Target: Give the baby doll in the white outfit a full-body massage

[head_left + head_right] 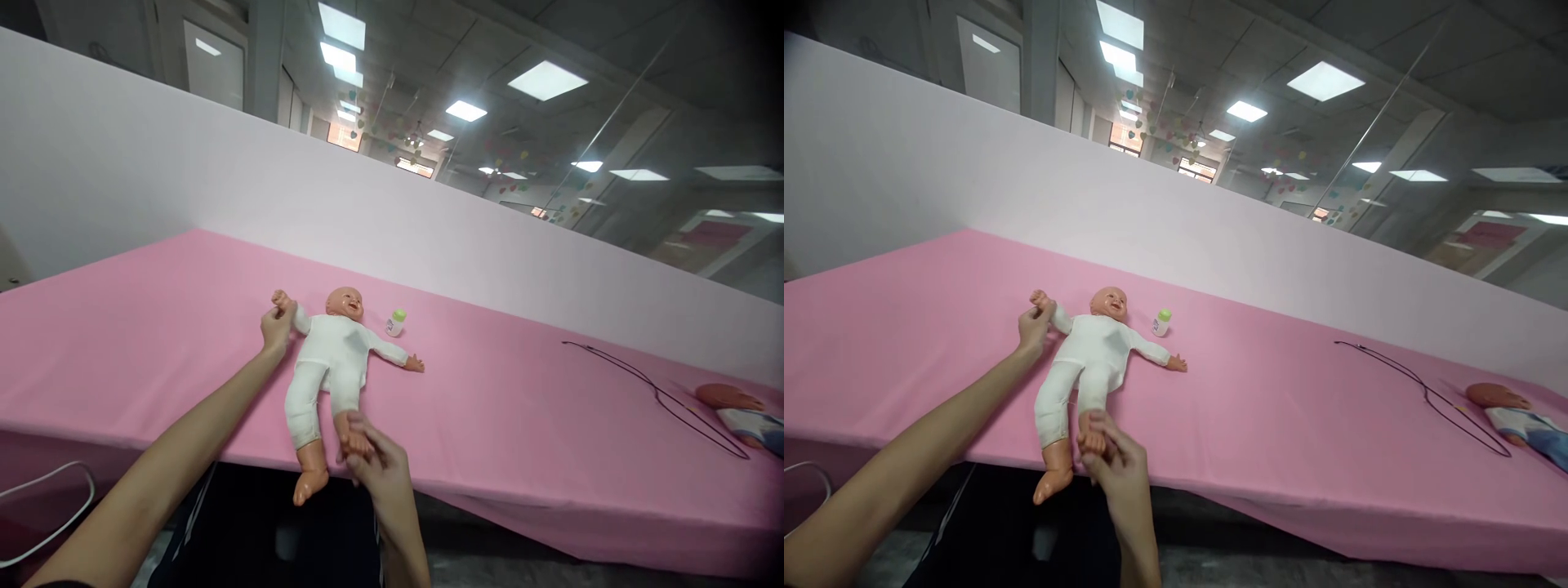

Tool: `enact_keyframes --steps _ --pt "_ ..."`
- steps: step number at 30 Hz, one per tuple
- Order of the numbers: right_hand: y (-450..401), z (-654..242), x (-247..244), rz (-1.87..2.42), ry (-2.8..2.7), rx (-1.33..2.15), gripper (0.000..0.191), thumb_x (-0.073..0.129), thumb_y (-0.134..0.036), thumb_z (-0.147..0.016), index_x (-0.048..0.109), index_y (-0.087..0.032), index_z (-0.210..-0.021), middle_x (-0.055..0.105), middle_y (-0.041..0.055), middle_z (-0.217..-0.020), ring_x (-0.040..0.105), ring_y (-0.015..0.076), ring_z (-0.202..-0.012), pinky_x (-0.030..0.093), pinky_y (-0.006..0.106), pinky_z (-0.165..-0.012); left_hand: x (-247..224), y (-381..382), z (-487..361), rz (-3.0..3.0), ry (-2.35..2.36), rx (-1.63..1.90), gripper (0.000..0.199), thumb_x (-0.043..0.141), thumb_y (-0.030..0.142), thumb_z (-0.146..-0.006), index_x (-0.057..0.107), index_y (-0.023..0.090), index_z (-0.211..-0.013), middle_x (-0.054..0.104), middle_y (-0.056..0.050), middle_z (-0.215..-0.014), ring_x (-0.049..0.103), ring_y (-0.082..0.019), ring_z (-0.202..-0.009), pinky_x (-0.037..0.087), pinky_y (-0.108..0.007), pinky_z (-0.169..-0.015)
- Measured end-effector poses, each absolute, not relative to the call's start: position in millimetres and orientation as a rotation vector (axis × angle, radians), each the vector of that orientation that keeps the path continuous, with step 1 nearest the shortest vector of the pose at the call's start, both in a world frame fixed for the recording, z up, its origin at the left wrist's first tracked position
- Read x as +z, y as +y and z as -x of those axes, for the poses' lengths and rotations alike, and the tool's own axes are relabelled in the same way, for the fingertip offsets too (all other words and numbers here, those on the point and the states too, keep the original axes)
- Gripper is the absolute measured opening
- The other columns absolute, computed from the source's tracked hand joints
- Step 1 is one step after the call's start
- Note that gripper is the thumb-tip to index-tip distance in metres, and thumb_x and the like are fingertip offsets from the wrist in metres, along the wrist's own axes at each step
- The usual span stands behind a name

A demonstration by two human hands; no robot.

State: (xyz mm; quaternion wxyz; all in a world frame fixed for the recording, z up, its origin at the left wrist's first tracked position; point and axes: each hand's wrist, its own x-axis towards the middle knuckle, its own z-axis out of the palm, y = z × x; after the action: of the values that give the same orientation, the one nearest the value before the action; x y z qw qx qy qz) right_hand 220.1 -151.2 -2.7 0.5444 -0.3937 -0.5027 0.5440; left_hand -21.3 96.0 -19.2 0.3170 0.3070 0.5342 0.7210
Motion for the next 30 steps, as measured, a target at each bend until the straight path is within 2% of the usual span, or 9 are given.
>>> enact_keyframes --steps 2,5,9,12,16,19,23,27,30 --pt "-178 -228 -19 0.94 -1.157 1.354 0.042 0.098 -0.036 -0.068 0.086 -0.025 -0.106 0.072 0.0131 -0.136 0.075 0.0325 -0.113 0.063 0.042 -0.095 -22 103 32 -0.554 1.429 1.888 0.037 0.075 0.05 -0.081 0.057 0.021 -0.067 0.053 0.002 -0.063 0.048 -0.013 -0.057 0.037 -0.026 -0.051" --pt "-193 -232 -27 0.961 -1.062 1.357 0.043 0.1 -0.038 -0.065 0.086 -0.025 -0.104 0.072 0.0124 -0.136 0.078 0.0275 -0.094 0.065 0.039 -0.085 -21 105 36 -0.539 1.452 1.917 0.034 0.074 0.048 -0.083 0.059 0.02 -0.069 0.056 0.001 -0.066 0.051 -0.014 -0.06 0.04 -0.026 -0.053" --pt "-161 -226 7 0.982 -1.125 1.175 0.044 0.093 -0.044 -0.075 0.084 -0.023 -0.113 0.073 0.0158 -0.133 0.076 0.027 -0.092 0.063 0.033 -0.07 -11 90 17 -1.09 1.366 1.926 0.033 0.071 0.051 -0.085 0.069 0.018 -0.083 0.07 -0.004 -0.081 0.063 -0.019 -0.073 0.049 -0.029 -0.065" --pt "-108 -211 31 1.0 -1.181 1.099 0.048 0.089 -0.045 -0.078 0.082 -0.02 -0.118 0.077 0.0159 -0.124 0.074 0.0237 -0.084 0.059 0.029 -0.062 -7 74 2 -1.696 1.367 1.778 0.031 0.076 0.05 -0.083 0.075 0.02 -0.092 0.076 -0.006 -0.092 0.067 -0.022 -0.083 0.05 -0.032 -0.075" --pt "-57 -193 32 0.922 -1.107 1.16 0.049 0.095 -0.041 -0.065 0.084 -0.019 -0.108 0.076 0.0125 -0.125 0.074 0.0231 -0.088 0.061 0.031 -0.072 -9 65 -3 -2.051 1.472 1.523 0.029 0.077 0.051 -0.082 0.078 0.023 -0.091 0.077 -0.005 -0.088 0.066 -0.023 -0.078 0.047 -0.033 -0.074" --pt "-70 -197 23 0.948 -1.095 1.19 0.049 0.094 -0.041 -0.069 0.084 -0.021 -0.112 0.073 0.0132 -0.133 0.074 0.0283 -0.104 0.062 0.034 -0.08 -11 72 -1 -1.828 1.411 1.637 0.03 0.077 0.051 -0.082 0.075 0.021 -0.087 0.075 -0.004 -0.085 0.065 -0.022 -0.077 0.048 -0.033 -0.074" --pt "-137 -223 -2 0.925 -1.146 1.248 0.044 0.096 -0.039 -0.071 0.085 -0.024 -0.11 0.073 0.014 -0.135 0.068 0.0326 -0.123 0.061 0.038 -0.094 -12 89 13 -1.079 1.412 1.882 0.033 0.073 0.05 -0.083 0.066 0.019 -0.075 0.064 -0.002 -0.072 0.057 -0.017 -0.067 0.045 -0.029 -0.063" --pt "-187 -235 -26 0.932 -1.069 1.425 0.044 0.101 -0.035 -0.063 0.086 -0.027 -0.103 0.073 0.0105 -0.132 0.078 0.027 -0.094 0.064 0.04 -0.086 -17 100 34 -0.558 1.543 1.866 0.032 0.072 0.046 -0.085 0.059 0.02 -0.071 0.055 0.001 -0.068 0.049 -0.014 -0.061 0.039 -0.027 -0.056" --pt "-184 -232 -14 0.956 -1.078 1.407 0.04 0.099 -0.034 -0.066 0.086 -0.027 -0.103 0.073 0.0097 -0.133 0.077 0.0281 -0.102 0.063 0.039 -0.09 -16 99 33 -0.685 1.553 1.917 0.034 0.072 0.047 -0.085 0.058 0.021 -0.07 0.054 0.001 -0.068 0.049 -0.014 -0.061 0.039 -0.027 -0.056"
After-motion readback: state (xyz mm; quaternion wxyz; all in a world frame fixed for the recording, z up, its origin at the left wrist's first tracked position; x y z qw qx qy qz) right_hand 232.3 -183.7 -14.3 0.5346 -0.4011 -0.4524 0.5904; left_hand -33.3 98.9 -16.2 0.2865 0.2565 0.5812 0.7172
